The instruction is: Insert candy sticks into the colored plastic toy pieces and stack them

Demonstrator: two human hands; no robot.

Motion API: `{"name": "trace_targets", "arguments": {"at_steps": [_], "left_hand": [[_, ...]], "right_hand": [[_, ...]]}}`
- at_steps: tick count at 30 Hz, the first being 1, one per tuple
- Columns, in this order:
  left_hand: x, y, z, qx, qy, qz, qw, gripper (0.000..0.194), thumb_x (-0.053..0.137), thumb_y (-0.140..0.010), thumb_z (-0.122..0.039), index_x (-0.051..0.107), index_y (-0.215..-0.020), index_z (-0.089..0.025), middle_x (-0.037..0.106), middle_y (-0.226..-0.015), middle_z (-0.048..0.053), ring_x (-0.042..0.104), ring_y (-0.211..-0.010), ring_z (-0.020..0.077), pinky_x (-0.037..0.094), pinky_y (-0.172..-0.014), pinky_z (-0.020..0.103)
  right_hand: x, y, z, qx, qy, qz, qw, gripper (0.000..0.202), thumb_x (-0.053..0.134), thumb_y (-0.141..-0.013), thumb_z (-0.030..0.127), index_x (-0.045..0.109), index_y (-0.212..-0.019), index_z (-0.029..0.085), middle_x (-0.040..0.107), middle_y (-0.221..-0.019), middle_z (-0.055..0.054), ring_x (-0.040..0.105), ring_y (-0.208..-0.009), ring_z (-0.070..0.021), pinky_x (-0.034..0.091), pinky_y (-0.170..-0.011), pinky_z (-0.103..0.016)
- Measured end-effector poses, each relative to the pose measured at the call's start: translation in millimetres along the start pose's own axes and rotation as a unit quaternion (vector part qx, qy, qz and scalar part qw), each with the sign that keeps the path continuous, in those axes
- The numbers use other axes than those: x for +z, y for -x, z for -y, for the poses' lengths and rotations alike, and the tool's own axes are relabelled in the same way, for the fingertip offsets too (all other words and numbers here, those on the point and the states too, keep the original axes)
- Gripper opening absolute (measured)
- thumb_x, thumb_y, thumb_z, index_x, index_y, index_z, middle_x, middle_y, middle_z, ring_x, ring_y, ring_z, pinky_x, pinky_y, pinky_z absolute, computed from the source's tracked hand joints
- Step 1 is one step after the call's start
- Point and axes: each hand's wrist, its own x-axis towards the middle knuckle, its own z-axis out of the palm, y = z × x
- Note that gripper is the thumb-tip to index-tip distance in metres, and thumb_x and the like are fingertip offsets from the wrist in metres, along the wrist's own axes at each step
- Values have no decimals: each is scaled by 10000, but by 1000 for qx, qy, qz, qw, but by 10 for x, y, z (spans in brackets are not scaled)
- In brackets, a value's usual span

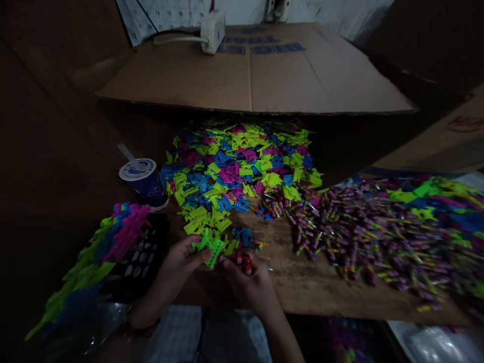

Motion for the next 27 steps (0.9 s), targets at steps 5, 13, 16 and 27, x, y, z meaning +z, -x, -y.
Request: {"name": "trace_targets", "arguments": {"at_steps": [5, 13, 16, 27], "left_hand": [[-55, -23, 105, -71, 88, 70, 991, 374, 799, -595, -296, 621, -883, -136, 673, -767, 27, 640, -655, 141, 546, -550, 231], [23, 37, 9, -23, 13, 27, 999, 344, 790, -580, -303, 611, -834, -154, 647, -723, 0, 632, -658, 162, 559, -535, 261], [26, 23, 88, 21, -49, -34, 998, 334, 779, -575, -311, 605, -818, -162, 636, -702, 1, 626, -654, 181, 556, -524, 277], [-277, -464, 166, 262, -428, -175, 847, 384, 586, -807, -337, 575, -1164, -195, 588, -1233, 149, 468, -1202, 313, 302, -1036, 468]], "right_hand": [[-8, 8, -71, 13, -91, 58, 994, 345, 757, -618, 461, 600, -612, 154, 574, -527, 7, 509, -525, -114, 386, -522, -221], [-56, 83, -36, 3, 27, -2, 1000, 359, 728, -621, 492, 630, -722, 162, 633, -638, -19, 537, -572, -148, 430, -546, -253], [1, 73, -59, -39, 73, -27, 996, 334, 700, -634, 491, 634, -687, 168, 619, -599, -17, 522, -553, -151, 423, -513, -253], [-326, -199, -9, -92, 361, -86, 924, 298, 563, -690, 504, 588, -675, 208, 624, -577, -50, 584, -539, -218, 360, -480, -273]]}}
